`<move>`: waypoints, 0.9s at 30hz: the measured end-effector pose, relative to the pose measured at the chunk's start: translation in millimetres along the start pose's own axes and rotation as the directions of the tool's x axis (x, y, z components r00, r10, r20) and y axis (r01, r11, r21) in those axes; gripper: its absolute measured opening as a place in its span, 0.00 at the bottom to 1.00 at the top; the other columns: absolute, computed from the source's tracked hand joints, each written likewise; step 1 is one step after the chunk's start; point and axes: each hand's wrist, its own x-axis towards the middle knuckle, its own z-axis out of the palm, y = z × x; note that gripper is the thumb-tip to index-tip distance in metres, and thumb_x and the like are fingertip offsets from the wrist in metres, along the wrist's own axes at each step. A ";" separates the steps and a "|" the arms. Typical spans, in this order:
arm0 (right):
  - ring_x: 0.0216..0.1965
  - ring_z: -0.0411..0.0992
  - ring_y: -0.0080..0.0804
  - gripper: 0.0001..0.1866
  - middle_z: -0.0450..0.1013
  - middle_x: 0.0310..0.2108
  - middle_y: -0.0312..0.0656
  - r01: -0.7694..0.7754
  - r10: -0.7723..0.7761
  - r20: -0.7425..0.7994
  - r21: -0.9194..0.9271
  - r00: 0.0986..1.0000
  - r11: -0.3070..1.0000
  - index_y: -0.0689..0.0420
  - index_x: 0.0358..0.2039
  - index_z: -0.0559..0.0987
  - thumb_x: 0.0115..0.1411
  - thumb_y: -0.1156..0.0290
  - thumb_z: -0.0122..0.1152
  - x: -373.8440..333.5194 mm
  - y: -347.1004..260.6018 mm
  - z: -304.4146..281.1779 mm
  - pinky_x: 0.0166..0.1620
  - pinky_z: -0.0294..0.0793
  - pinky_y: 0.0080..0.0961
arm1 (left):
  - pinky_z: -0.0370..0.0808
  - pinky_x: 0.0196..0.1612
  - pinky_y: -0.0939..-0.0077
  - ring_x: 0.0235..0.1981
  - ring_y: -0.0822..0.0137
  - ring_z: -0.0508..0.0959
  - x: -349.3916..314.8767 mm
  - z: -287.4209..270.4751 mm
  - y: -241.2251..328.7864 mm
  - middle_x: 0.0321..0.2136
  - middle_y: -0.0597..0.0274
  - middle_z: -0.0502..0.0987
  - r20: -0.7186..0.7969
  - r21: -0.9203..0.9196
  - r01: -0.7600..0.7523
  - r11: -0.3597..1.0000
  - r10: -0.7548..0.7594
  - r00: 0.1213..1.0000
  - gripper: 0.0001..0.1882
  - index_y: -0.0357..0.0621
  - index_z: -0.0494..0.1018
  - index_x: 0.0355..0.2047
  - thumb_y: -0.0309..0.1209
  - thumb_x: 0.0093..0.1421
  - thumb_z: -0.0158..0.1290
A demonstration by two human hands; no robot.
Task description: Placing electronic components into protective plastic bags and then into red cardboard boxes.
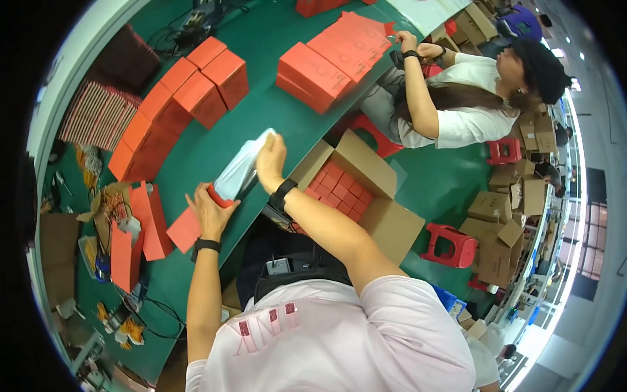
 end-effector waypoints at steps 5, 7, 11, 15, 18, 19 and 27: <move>0.24 0.73 0.29 0.19 0.75 0.27 0.43 0.074 -0.068 -0.165 0.031 0.984 0.997 0.63 0.37 0.73 0.74 0.62 0.39 28.4 -29.1 -9.9 0.23 0.72 0.26 | 0.41 0.69 0.34 0.66 0.51 0.60 -3.9 -7.1 -10.3 0.58 0.49 0.66 0.170 0.048 0.076 0.996 -0.083 0.982 0.56 0.42 0.57 0.62 0.46 0.35 0.76; 0.27 0.74 0.29 0.19 0.77 0.29 0.43 0.228 -0.225 -0.179 -0.007 0.958 0.974 0.62 0.39 0.74 0.74 0.60 0.39 39.0 -50.9 -23.0 0.23 0.73 0.27 | 0.42 0.70 0.35 0.68 0.48 0.57 -2.5 -18.2 2.5 0.62 0.46 0.63 0.128 0.052 0.039 0.998 -0.045 0.991 0.61 0.40 0.52 0.65 0.46 0.36 0.76; 0.33 0.78 0.32 0.20 0.77 0.35 0.43 -0.047 0.080 -0.078 0.362 0.994 0.931 0.61 0.43 0.73 0.75 0.57 0.38 27.8 -92.8 -50.8 0.31 0.82 0.32 | 0.49 0.71 0.48 0.71 0.44 0.52 -8.8 -52.7 47.2 0.69 0.37 0.51 0.056 -0.460 0.064 0.886 -0.043 0.997 0.66 0.39 0.40 0.72 0.49 0.45 0.72; 0.39 0.78 0.35 0.20 0.76 0.39 0.45 -0.153 0.076 0.151 0.605 0.986 0.781 0.61 0.46 0.72 0.75 0.57 0.38 -28.8 -153.6 -73.0 0.40 0.83 0.36 | 0.57 0.69 0.51 0.66 0.45 0.62 -11.1 -73.5 99.5 0.68 0.41 0.53 0.329 -0.871 0.319 -0.374 0.038 0.944 0.43 0.47 0.43 0.72 0.51 0.67 0.51; 0.43 0.77 0.35 0.19 0.76 0.42 0.45 -0.238 0.072 0.283 0.612 0.956 0.755 0.61 0.48 0.71 0.75 0.58 0.40 -63.2 -160.5 -97.9 0.45 0.81 0.37 | 0.63 0.67 0.49 0.63 0.46 0.65 12.1 -89.5 140.4 0.62 0.46 0.62 0.377 -0.760 0.192 -0.621 -0.180 0.908 0.36 0.45 0.55 0.66 0.52 0.67 0.51; 0.43 0.77 0.35 0.19 0.76 0.41 0.45 -0.249 0.056 0.327 0.589 0.944 0.769 0.61 0.49 0.71 0.75 0.59 0.40 -70.1 -163.0 -109.3 0.46 0.81 0.37 | 0.63 0.67 0.49 0.63 0.46 0.65 17.5 -89.5 141.2 0.62 0.46 0.62 0.374 -0.762 0.192 -0.619 -0.179 0.910 0.36 0.45 0.55 0.66 0.52 0.67 0.51; 0.41 0.72 0.29 0.11 0.74 0.40 0.41 0.706 -0.711 0.024 -0.139 0.703 0.694 0.61 0.41 0.81 0.65 0.83 0.51 -79.5 -194.8 -198.5 0.46 0.70 0.22 | 0.73 0.58 0.51 0.53 0.55 0.74 50.3 -99.3 124.7 0.50 0.57 0.75 0.411 -0.806 0.147 -0.573 -0.364 0.836 0.23 0.43 0.69 0.52 0.46 0.65 0.57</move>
